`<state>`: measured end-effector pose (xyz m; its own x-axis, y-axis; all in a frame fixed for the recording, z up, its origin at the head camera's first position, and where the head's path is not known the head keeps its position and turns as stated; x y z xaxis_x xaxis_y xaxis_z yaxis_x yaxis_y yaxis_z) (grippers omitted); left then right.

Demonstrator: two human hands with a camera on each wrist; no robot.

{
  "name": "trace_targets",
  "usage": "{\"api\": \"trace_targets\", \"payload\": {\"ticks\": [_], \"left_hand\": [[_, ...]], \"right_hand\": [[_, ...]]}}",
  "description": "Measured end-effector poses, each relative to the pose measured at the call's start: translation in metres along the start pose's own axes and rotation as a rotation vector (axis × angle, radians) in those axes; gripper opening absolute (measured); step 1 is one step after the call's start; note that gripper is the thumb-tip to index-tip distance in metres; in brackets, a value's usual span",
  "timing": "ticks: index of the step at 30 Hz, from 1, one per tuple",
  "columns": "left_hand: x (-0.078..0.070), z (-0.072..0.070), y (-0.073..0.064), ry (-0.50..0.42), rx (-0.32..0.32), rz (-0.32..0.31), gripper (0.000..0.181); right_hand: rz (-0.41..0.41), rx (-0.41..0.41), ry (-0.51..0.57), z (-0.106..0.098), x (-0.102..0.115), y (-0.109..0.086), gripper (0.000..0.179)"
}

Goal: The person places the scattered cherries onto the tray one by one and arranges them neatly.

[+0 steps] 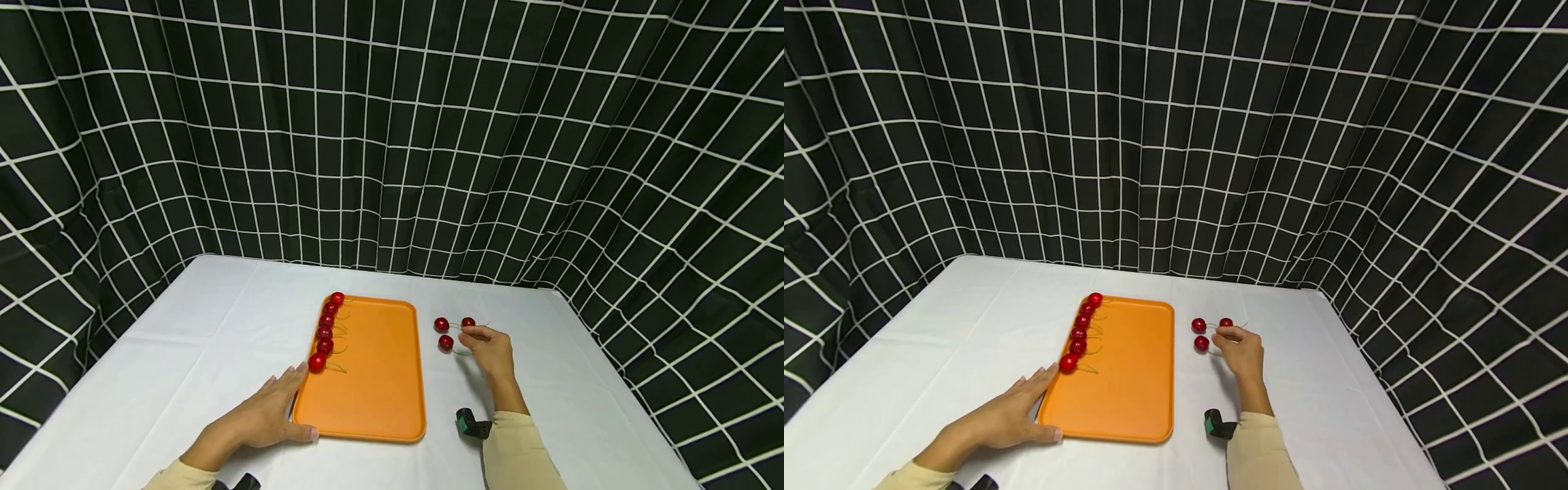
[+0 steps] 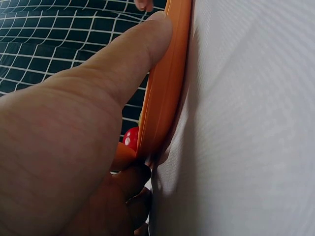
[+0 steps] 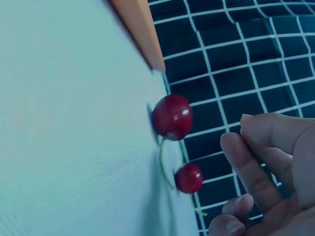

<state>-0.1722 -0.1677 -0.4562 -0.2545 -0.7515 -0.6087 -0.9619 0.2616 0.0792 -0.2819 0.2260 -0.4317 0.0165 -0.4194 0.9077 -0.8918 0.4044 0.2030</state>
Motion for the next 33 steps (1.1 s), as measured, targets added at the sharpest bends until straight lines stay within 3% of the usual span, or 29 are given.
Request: {"api": "trace_targets", "payload": {"ticks": [11,33], "left_hand": [[0.001,-0.001,0.001,0.017,0.005,0.001,0.12],[0.0,-0.001,-0.001,-0.031,0.008,-0.006,0.12]], "right_hand": [[0.012,0.041,-0.178,0.005,-0.023,0.005,0.021],[-0.099,0.101,-0.375,0.014,-0.03,0.001,0.006]]}}
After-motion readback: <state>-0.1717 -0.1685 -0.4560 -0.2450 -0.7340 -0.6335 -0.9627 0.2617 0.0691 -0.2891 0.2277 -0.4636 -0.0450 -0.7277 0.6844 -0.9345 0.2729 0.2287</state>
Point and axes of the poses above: each hand's wrist, its own y-axis towards the middle knuckle, its own z-axis out of the palm, x = y × z, the point moved 1 cm from there along y, towards the middle knuckle, and after that the axes turned 11 degrees about -x, right-handed, at the moved point
